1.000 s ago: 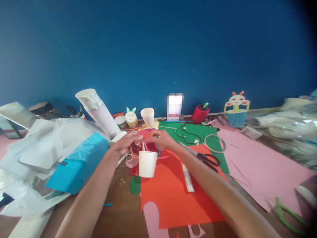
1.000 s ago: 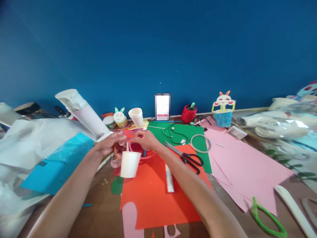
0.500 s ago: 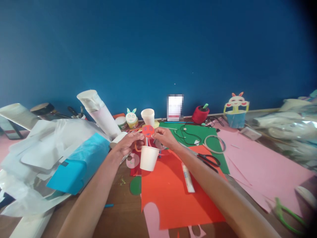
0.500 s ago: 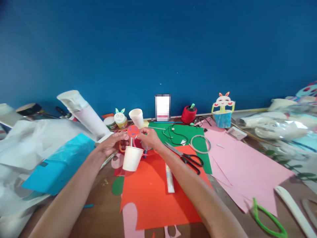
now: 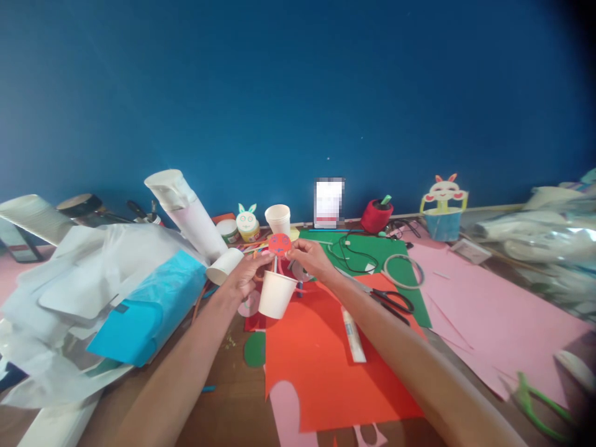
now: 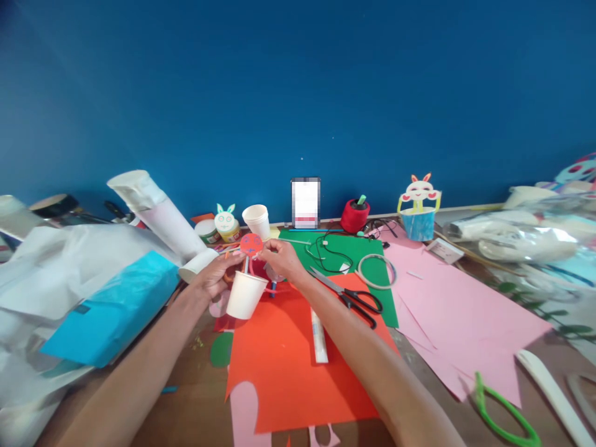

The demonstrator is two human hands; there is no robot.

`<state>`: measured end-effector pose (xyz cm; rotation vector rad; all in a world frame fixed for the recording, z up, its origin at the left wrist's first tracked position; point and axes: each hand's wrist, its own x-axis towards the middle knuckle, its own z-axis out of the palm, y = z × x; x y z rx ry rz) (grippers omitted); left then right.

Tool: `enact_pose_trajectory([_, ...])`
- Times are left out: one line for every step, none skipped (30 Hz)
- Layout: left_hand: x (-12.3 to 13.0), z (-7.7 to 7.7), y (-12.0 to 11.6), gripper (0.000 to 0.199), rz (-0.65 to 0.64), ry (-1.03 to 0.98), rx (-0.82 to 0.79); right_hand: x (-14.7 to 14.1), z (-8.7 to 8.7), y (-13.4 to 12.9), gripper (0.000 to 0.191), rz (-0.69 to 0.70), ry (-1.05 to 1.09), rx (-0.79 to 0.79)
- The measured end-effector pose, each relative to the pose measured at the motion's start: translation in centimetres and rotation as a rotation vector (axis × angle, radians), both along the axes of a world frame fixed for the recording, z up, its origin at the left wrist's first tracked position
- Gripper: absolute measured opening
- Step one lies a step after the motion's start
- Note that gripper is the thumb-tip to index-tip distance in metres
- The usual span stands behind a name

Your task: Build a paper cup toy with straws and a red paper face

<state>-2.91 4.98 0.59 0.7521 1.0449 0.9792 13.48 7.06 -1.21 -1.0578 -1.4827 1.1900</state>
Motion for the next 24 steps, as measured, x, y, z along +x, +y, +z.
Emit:
enact_pose_trajectory([-0.01, -0.02, 0.03, 0.023, 0.001, 0.006, 0.007, 0.01, 0.0, -0.01, 0.014, -0.001, 0.001, -0.002])
enact_pose_trajectory([-0.03, -0.02, 0.05, 0.022, 0.003, 0.015, 0.015, 0.01, -0.01, -0.01, 0.015, -0.001, 0.001, -0.005])
enact_pose_trajectory([-0.05, -0.02, 0.06, 0.022, 0.004, 0.026, 0.021, 0.02, -0.03, -0.01, 0.015, -0.002, 0.002, -0.006])
enact_pose_trajectory([-0.07, -0.01, 0.07, 0.022, 0.004, 0.037, 0.024, 0.03, -0.05, 0.0, 0.015, -0.003, 0.002, -0.006])
enact_pose_trajectory([-0.08, 0.01, 0.06, 0.023, 0.004, 0.043, 0.027, 0.03, -0.06, 0.0, 0.015, -0.004, 0.005, -0.003])
enact_pose_trajectory([-0.1, 0.02, 0.05, 0.023, 0.004, 0.046, 0.032, 0.03, -0.07, 0.01, 0.015, -0.001, 0.008, -0.002])
enact_pose_trajectory([-0.11, 0.04, 0.03, 0.023, 0.005, 0.045, 0.036, 0.04, -0.06, 0.0, 0.015, 0.002, 0.012, -0.001])
enact_pose_trajectory([-0.11, 0.05, 0.01, 0.024, 0.007, 0.043, 0.04, 0.04, -0.04, -0.01, 0.015, 0.004, 0.017, -0.001])
enact_pose_trajectory([-0.1, 0.05, -0.01, 0.024, 0.012, 0.043, 0.045, 0.03, 0.0, -0.03, 0.015, 0.006, 0.02, -0.003])
enact_pose_trajectory([-0.07, 0.06, -0.03, 0.024, 0.02, 0.048, 0.049, 0.02, 0.04, -0.05, 0.014, 0.007, 0.022, -0.006])
enact_pose_trajectory([-0.03, 0.06, -0.05, 0.025, 0.027, 0.057, 0.051, 0.0, 0.09, -0.08, 0.014, 0.007, 0.023, -0.011])
enact_pose_trajectory([0.03, 0.06, -0.08, 0.025, 0.032, 0.069, 0.05, -0.03, 0.14, -0.11, 0.014, 0.008, 0.024, -0.017])
enact_pose_trajectory([0.11, 0.05, -0.1, 0.026, 0.034, 0.08, 0.049, -0.08, 0.17, -0.14, 0.014, 0.008, 0.025, -0.021])
enact_pose_trajectory([0.2, 0.05, -0.12, 0.027, 0.031, 0.085, 0.049, -0.13, 0.19, -0.17, 0.014, 0.01, 0.027, -0.022])
enact_pose_trajectory([0.28, 0.05, -0.15, 0.028, 0.027, 0.085, 0.046, -0.19, 0.2, -0.19, 0.014, 0.011, 0.032, -0.021])
enact_pose_trajectory([0.37, 0.06, -0.17, 0.028, 0.024, 0.082, 0.044, -0.25, 0.21, -0.22, 0.014, 0.012, 0.037, -0.018])
enact_pose_trajectory([0.44, 0.06, -0.19, 0.029, 0.027, 0.077, 0.042, -0.29, 0.2, -0.25, 0.014, 0.014, 0.043, -0.013])
enact_pose_trajectory([0.49, 0.06, -0.2, 0.029, 0.034, 0.073, 0.042, -0.32, 0.2, -0.28, 0.014, 0.016, 0.049, -0.01])
enact_pose_trajectory([0.52, 0.06, -0.22, 0.028, 0.042, 0.071, 0.042, -0.33, 0.2, -0.3, 0.013, 0.021, 0.055, -0.012])
enact_pose_trajectory([0.54, 0.05, -0.22, 0.028, 0.05, 0.069, 0.043, -0.33, 0.21, -0.33, 0.013, 0.029, 0.062, -0.02])
enact_pose_trajectory([0.53, 0.03, -0.23, 0.028, 0.054, 0.065, 0.045, -0.31, 0.24, -0.37, 0.013, 0.039, 0.071, -0.031])
enact_pose_trajectory([0.51, 0.0, -0.22, 0.027, 0.053, 0.06, 0.049, -0.28, 0.27, -0.4, 0.012, 0.052, 0.08, -0.042])
enact_pose_trajectory([0.48, -0.05, -0.21, 0.027, 0.052, 0.057, 0.05, -0.25, 0.32, -0.44, 0.012, 0.067, 0.088, -0.052])
enact_pose_trajectory([0.44, -0.1, -0.19, 0.026, 0.053, 0.058, 0.053, -0.21, 0.38, -0.49, 0.011, 0.08, 0.093, -0.062])
